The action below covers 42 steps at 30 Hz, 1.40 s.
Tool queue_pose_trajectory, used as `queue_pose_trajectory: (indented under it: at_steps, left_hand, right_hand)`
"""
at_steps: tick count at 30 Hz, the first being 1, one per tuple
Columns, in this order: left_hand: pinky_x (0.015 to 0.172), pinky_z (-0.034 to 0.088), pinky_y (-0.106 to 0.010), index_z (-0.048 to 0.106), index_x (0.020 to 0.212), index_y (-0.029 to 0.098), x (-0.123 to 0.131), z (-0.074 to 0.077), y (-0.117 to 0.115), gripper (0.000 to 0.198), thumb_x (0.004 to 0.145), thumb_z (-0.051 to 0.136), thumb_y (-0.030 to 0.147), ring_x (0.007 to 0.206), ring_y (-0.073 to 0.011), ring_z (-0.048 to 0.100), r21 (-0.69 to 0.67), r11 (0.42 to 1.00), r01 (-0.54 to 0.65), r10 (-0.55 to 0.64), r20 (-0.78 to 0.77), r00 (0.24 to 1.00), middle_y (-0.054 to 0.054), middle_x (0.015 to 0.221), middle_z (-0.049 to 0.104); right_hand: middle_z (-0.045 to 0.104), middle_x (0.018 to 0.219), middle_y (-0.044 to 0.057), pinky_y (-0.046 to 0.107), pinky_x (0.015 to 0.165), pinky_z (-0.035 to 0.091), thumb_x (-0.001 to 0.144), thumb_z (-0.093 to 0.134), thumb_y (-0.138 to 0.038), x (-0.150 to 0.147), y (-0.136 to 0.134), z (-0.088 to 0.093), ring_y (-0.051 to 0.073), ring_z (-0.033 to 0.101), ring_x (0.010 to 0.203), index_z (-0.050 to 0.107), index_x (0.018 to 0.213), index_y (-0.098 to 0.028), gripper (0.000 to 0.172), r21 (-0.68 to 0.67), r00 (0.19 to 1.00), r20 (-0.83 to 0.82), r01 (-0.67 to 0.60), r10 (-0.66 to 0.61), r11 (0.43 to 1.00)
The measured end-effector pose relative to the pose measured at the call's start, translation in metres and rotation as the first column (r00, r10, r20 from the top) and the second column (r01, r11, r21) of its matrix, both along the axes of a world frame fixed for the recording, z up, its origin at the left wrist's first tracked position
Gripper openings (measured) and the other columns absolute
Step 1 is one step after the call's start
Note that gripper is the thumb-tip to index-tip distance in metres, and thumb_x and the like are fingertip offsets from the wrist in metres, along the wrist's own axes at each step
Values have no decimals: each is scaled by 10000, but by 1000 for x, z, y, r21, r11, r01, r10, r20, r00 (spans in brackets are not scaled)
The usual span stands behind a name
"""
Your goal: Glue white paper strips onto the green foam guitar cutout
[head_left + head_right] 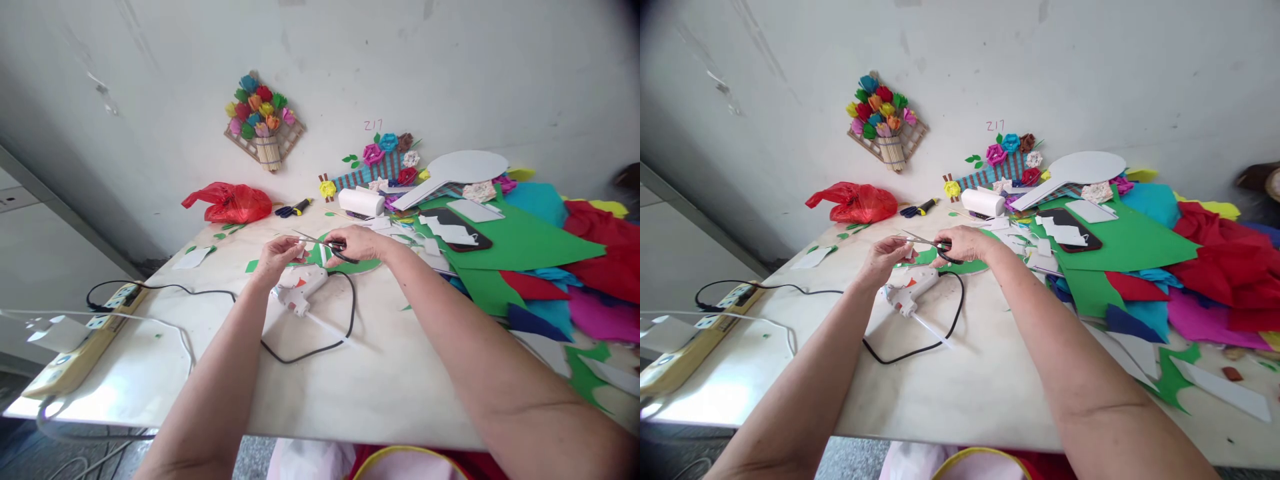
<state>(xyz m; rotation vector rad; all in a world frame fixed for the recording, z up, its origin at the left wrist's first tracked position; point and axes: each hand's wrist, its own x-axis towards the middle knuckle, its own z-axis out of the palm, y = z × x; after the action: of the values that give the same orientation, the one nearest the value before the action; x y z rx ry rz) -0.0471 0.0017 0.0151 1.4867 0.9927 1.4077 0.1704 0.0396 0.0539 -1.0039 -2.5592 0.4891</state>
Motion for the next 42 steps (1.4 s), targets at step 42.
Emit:
queue_pose_trajectory:
  at_steps: [42]
  left_hand:
    - [600, 493, -297, 640, 699, 142, 0, 1, 0, 298, 557, 771, 369, 565, -150, 610, -32, 999, -41, 41, 18, 999, -29, 592, 650]
  right_hand:
    - [463, 560, -53, 216, 508, 218, 586, 669, -439, -10, -7, -7, 86, 370, 543, 682, 815, -172, 352, -39, 987, -153, -49, 42, 998]
